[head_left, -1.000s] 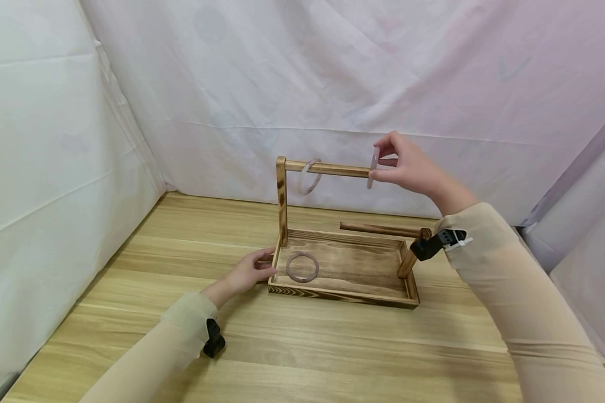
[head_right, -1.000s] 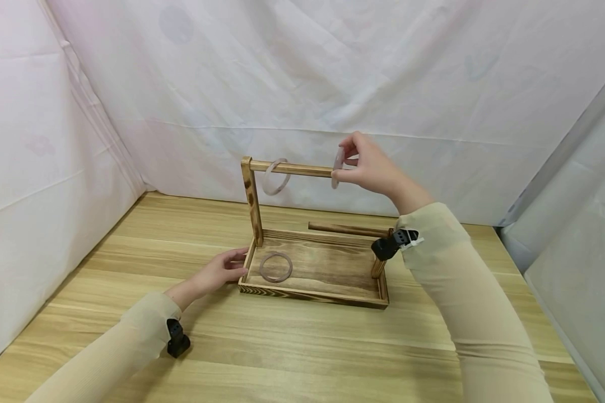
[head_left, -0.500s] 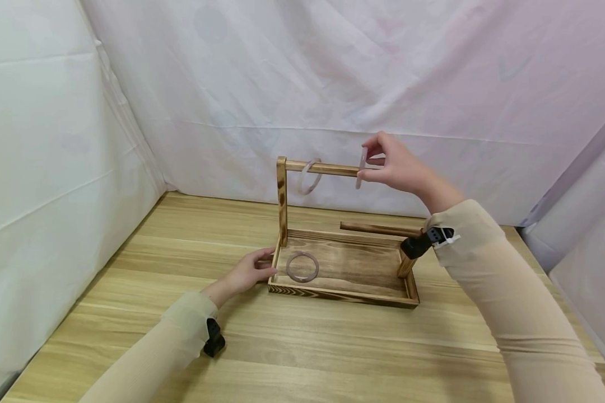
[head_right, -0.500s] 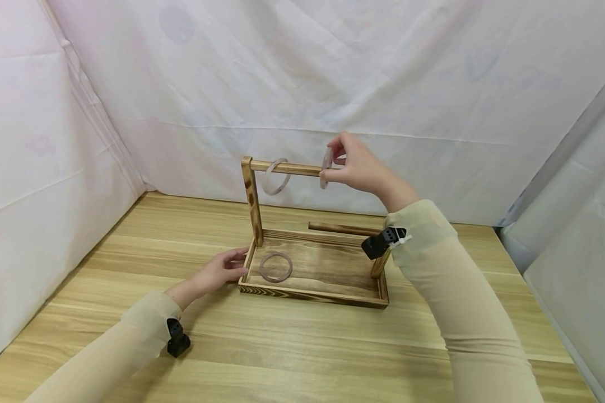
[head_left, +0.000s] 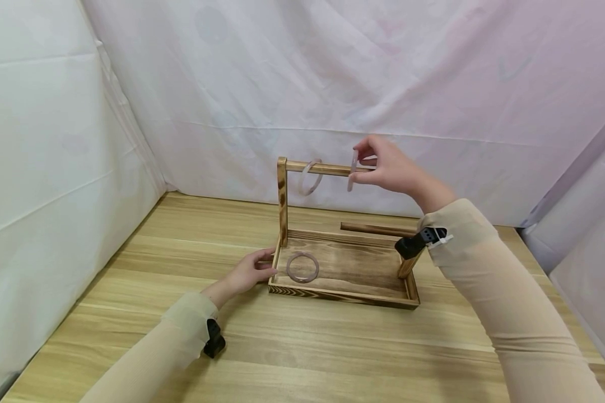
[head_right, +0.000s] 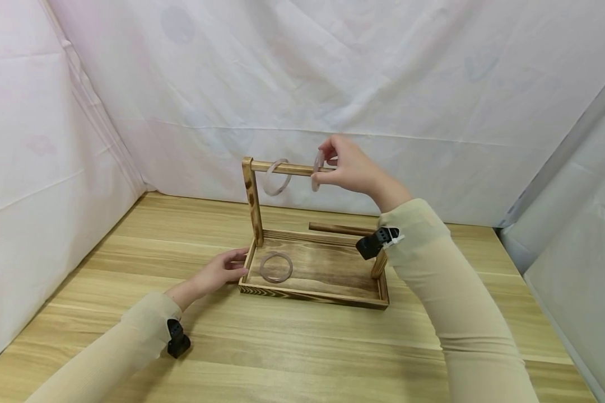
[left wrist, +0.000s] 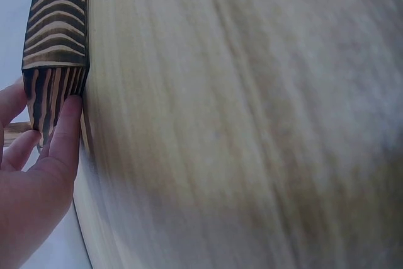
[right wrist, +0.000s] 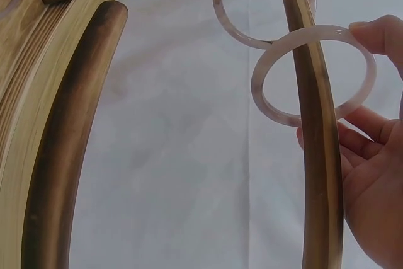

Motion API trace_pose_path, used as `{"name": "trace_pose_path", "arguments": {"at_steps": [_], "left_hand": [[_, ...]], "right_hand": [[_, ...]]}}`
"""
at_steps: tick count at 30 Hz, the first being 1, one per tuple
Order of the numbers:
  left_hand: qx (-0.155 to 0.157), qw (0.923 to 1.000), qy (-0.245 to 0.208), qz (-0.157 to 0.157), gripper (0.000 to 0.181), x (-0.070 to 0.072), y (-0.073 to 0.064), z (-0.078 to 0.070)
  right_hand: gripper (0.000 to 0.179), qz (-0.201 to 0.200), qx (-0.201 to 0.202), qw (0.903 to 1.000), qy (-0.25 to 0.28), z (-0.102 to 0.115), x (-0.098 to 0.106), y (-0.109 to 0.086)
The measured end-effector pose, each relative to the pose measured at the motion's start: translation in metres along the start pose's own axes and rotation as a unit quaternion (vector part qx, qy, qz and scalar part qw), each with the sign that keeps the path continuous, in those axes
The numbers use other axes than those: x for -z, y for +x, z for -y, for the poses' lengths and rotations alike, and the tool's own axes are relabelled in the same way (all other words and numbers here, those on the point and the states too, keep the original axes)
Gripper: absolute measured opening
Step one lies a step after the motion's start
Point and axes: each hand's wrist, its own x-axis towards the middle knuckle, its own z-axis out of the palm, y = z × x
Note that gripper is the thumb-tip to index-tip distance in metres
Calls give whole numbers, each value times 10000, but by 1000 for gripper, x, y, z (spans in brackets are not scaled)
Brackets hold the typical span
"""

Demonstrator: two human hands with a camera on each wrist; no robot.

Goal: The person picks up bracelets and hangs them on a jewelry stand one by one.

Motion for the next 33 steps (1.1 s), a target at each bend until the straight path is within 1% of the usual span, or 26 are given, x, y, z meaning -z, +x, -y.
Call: {"name": "trace_pose_path", "arguments": {"at_steps": [8,15,22,28,33], "left_hand": [[-38,10000,18,0,57,-1,0,0],[-59,10000,36,-26,57,-2,-1,-1],[-60,9999,89,-13,57,-1,-1,0],[-96,9999,114,20,57,-1,-1,0],[-81,9999,98,54,57,0,-1,0]], "right_hand": [[51,40,145,9998,-103,1,-1,1],[50,197,208,9969,-733,1,-2,1],[48,386,140,9933,-1079,2,-4,1],[54,540,99,9909,-1230,2,-5,1],[60,596,152,9881,-1411,3,-5,0]]}}
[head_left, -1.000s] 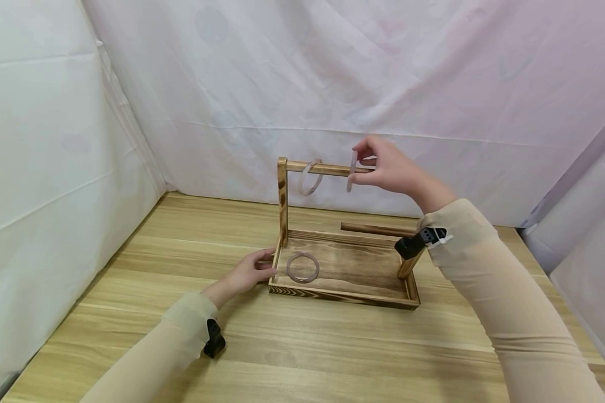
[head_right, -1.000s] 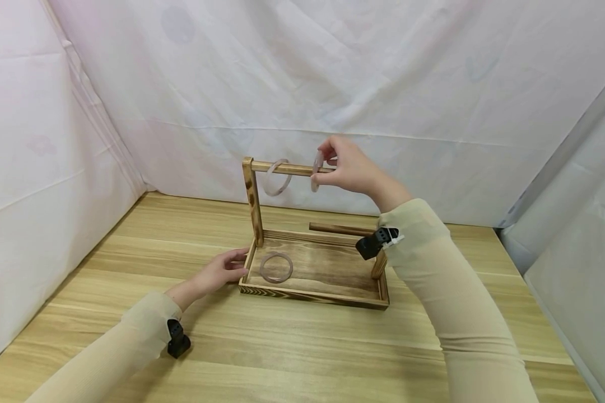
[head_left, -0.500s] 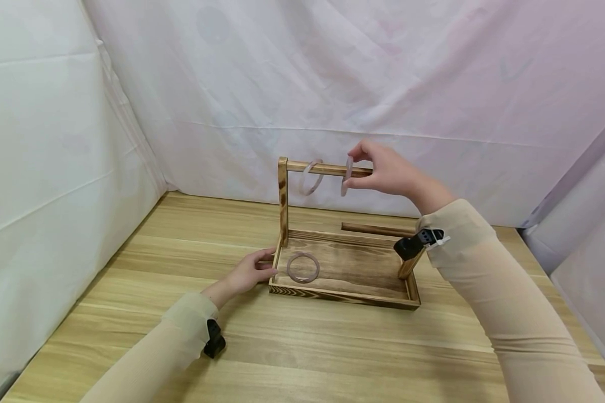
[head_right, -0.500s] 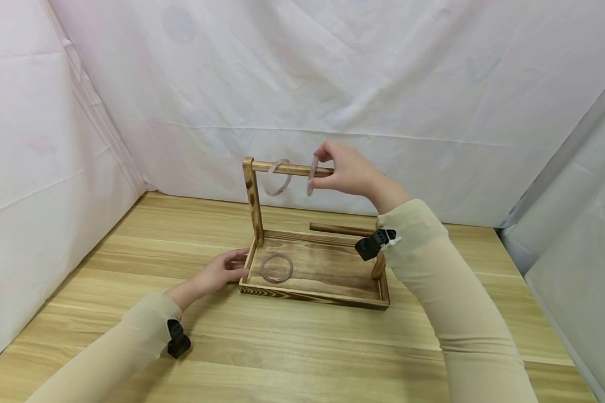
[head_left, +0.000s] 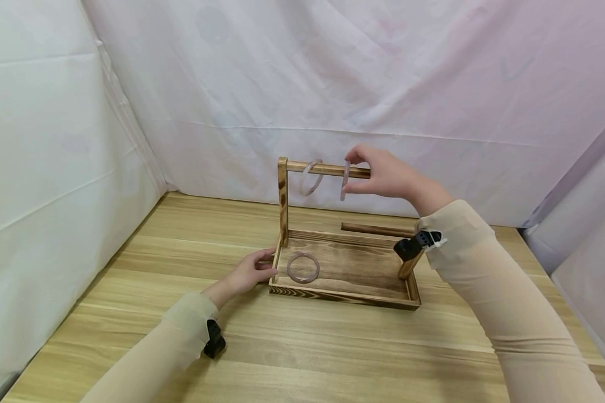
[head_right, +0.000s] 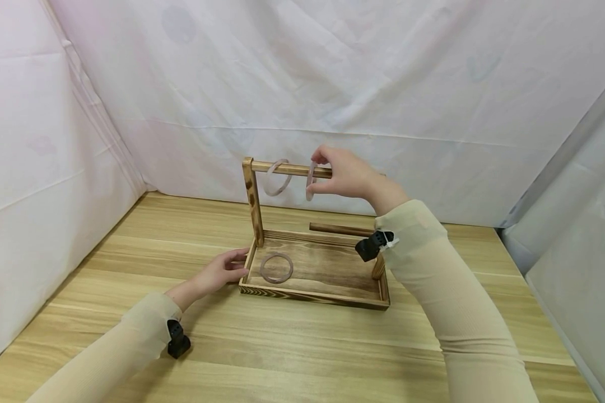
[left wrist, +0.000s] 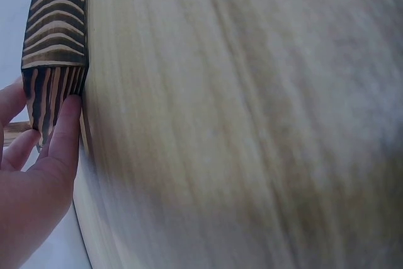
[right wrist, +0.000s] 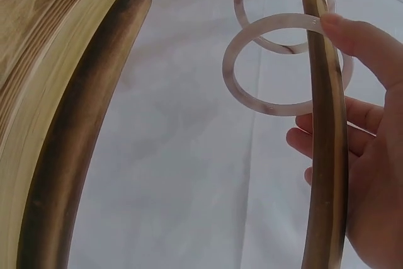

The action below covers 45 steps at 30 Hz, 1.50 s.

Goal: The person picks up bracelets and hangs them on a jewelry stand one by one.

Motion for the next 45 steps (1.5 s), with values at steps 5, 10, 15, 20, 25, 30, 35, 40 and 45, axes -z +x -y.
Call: {"name": "trace_pose_path", "arguments": {"at_steps": [5,10,15,20,25,30,35,40,45], "left_hand": [[28,10000,-35,4,57,0,1,1],[7,10000,-58,23,57,0,1,2],[-1,9999,-127,6,57,0,1,0],[50,9999,-96,34,57,1,1,-1],[68,9999,-92,42,57,3,1,1],[68,9999,-100,32,57,4,2,2],[53,9999,-112,12,57,4,2,1],[70,9999,-113,25,57,5,1,1],[12,9999,-149,42,57,4,1,1]], "right_hand": [[65,-101,26,9998,-175,-1,0,-1],[67,-478,166,9986,-146,-2,1,-7],[69,-741,588,9954,-181,-4,1,-15],[68,-945,839,9918,-185,-6,0,-24],[71,-1049,1081,9880,-333,-6,-3,-31],[75,-1107,1460,9826,-307,-7,-10,-39],[75,-1141,1695,9787,-212,-8,-17,-45],[72,-1119,1902,9748,-327,-8,-26,-51],[76,-1162,2040,9704,-571,-8,-38,-57]]}}
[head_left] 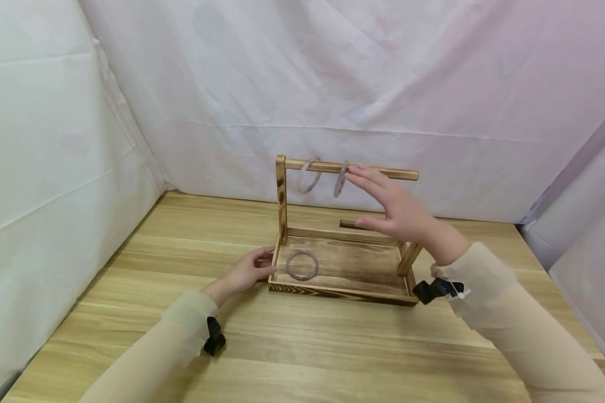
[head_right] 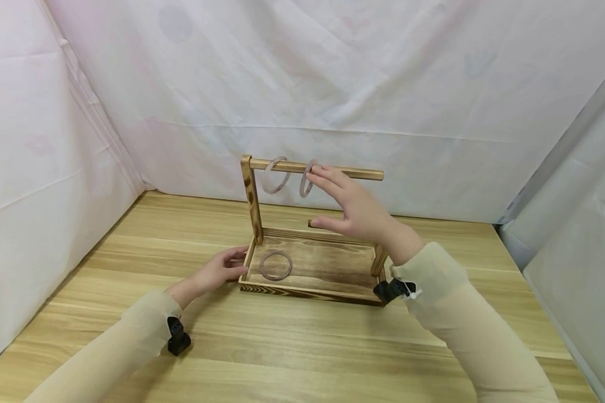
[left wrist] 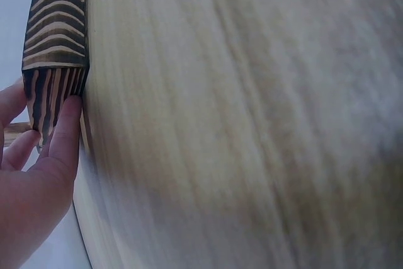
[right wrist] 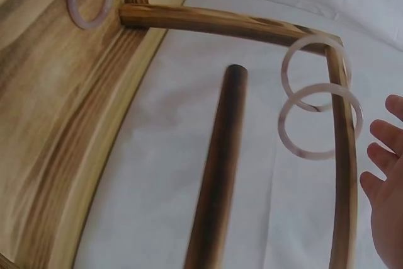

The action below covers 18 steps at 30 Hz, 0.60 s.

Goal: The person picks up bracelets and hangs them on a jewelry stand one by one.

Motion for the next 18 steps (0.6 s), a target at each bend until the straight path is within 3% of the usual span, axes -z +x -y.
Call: {"name": "trace_pose_path", "arguments": {"at_steps": [7,18], "left_hand": [[15,10000,-55,-23,57,-1,0,-1],[48,10000,-12,-32,57,0,-2,-3]], "right_hand": [[83,-105,369,9993,47,8,-16,-7],[79,222,639,9974,264,15,-35,-8]]}}
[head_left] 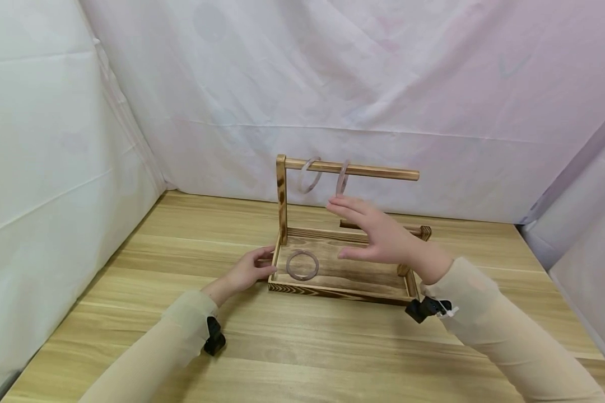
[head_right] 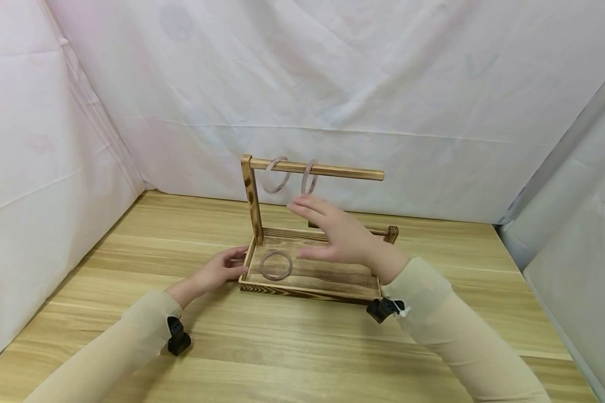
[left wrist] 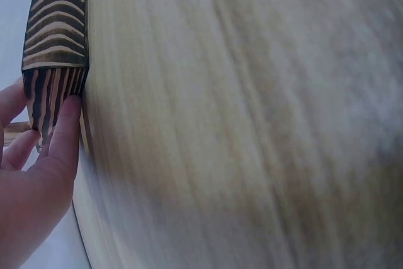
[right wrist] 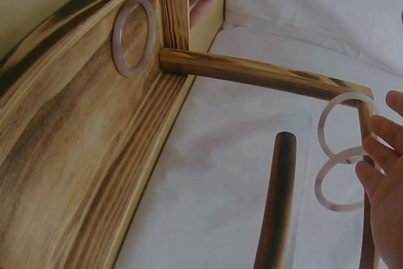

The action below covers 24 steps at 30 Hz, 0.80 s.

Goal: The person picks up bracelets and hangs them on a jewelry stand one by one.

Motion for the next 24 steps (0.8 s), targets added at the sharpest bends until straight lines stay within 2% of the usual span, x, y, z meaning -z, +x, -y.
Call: {"name": "trace_pose_path", "arguments": {"at_steps": [10,18,24], "left_hand": [[25,10000,31,29,58,0,1,0],[57,9999,-18,87,58,1,1,2],[131,9999,-80,17,59,-1,1,1]], "right_hand": [[81,276,186,9994,-30,2,-15,9],[79,635,-108,9979,77,4,-28,15],[77,850,-279,9957,223,1,-42,21]]}}
